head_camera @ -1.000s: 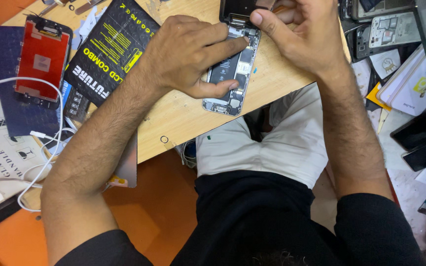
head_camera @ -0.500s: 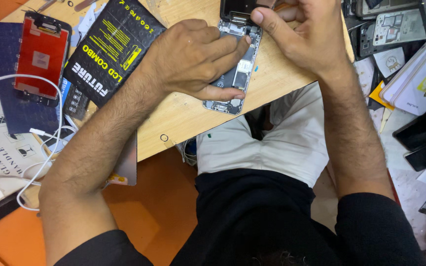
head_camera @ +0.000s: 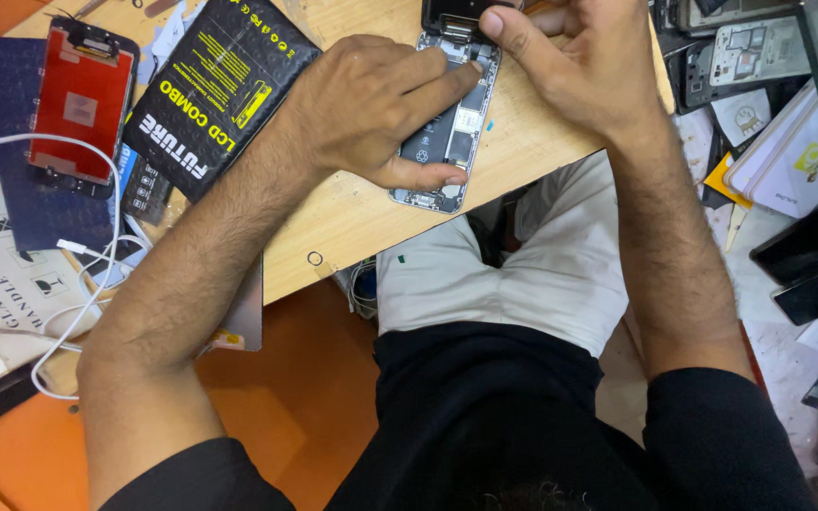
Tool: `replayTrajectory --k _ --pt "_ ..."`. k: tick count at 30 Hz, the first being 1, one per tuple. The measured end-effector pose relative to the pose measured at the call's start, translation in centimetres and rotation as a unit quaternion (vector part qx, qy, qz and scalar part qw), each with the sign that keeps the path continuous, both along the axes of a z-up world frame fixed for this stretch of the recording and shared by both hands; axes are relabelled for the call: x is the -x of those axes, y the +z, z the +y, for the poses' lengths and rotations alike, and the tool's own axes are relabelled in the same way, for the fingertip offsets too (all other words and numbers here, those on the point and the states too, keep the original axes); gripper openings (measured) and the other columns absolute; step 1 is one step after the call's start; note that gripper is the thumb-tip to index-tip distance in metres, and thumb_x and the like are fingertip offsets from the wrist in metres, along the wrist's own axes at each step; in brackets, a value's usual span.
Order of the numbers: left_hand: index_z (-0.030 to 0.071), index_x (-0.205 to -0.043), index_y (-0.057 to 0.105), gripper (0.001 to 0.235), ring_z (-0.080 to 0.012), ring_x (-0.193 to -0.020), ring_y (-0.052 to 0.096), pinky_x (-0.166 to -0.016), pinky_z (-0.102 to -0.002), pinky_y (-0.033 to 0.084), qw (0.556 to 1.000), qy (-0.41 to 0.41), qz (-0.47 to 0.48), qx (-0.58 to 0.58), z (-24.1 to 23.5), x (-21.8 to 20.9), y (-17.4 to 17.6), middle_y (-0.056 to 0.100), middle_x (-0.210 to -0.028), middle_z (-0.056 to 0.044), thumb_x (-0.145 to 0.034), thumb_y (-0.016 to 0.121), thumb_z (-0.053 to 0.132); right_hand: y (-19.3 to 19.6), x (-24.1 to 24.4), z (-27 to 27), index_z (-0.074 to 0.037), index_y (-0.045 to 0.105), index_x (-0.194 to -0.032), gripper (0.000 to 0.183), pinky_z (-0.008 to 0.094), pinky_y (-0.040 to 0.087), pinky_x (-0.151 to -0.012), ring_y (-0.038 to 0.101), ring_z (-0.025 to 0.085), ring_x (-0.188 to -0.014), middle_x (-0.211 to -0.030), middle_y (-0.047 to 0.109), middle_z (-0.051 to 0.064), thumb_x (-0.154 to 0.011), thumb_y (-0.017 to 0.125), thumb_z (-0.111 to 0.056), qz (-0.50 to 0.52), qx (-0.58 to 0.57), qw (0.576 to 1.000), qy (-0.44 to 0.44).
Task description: The person cleans the internal components of a disassembled smartphone using a toothbrush, then reassembles the device by aligning and closing the screen. Finally, the person connects a charging cable to the phone to test its functionality.
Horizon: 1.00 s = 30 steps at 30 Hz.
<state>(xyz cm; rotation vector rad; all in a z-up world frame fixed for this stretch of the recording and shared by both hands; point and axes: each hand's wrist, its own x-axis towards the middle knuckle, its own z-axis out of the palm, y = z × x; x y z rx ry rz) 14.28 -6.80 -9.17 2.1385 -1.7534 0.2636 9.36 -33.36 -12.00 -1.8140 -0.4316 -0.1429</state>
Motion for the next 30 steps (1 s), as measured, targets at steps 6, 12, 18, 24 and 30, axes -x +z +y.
replayTrajectory --k 6,12,18,24,30 --pt "0.005 -0.136 0.064 0.078 -0.0189 -0.081 0.068 -0.071 -0.035 0.056 1.0 0.001 0.008 -0.01 -0.41 -0.03 0.03 0.056 -0.097 -0.004 -0.096 0.074 0.071 0.0 -0.03 0.03 0.01 0.061 -0.122 0.015 0.03 0.065 -0.084 0.075 0.021 -0.102 -0.115 0.07 0.015 -0.113 0.071 0.003 -0.004 0.005 1.0 -0.003" --pt "0.006 -0.138 0.065 0.079 -0.0175 -0.08 0.068 -0.07 -0.034 0.055 1.0 0.002 -0.002 -0.021 -0.5 -0.09 -0.09 0.057 -0.094 -0.002 -0.097 0.072 0.074 -0.22 0.01 -0.09 0.01 0.062 -0.121 0.014 0.029 0.066 -0.084 0.076 0.019 -0.101 -0.113 0.071 0.013 -0.114 0.069 0.001 0.021 -0.014 1.0 0.002" --pt "0.008 -0.138 0.065 0.078 -0.0168 -0.081 0.067 -0.073 -0.034 0.054 1.0 0.014 -0.008 -0.024 -0.45 -0.07 -0.31 0.059 -0.096 -0.002 -0.099 0.07 0.076 -0.26 0.05 -0.11 0.01 0.063 -0.119 0.014 0.029 0.064 -0.081 0.076 0.02 -0.098 -0.111 0.072 0.014 -0.112 0.072 0.002 0.007 0.018 1.0 -0.01" --pt "0.005 -0.14 0.063 0.08 -0.0201 -0.082 0.066 -0.075 -0.035 0.055 0.999 0.002 0.04 -0.003 -0.24 -0.44 -0.2 0.058 -0.098 -0.003 -0.099 0.072 0.073 -0.43 0.17 -0.19 0.009 0.063 -0.122 0.014 0.029 0.065 -0.085 0.076 0.02 -0.103 -0.114 0.072 0.013 -0.114 0.071 0.001 0.021 -0.014 1.0 0.002" --pt "0.004 -0.136 0.062 0.078 -0.0229 -0.086 0.066 -0.078 -0.038 0.056 0.997 -0.002 0.079 -0.007 -0.17 -0.57 0.15 0.058 -0.098 -0.005 -0.099 0.071 0.072 -0.55 0.14 -0.15 0.008 0.062 -0.122 0.014 0.029 0.065 -0.085 0.077 0.019 -0.103 -0.115 0.072 0.013 -0.114 0.07 0.0 0.032 -0.029 0.999 0.005"
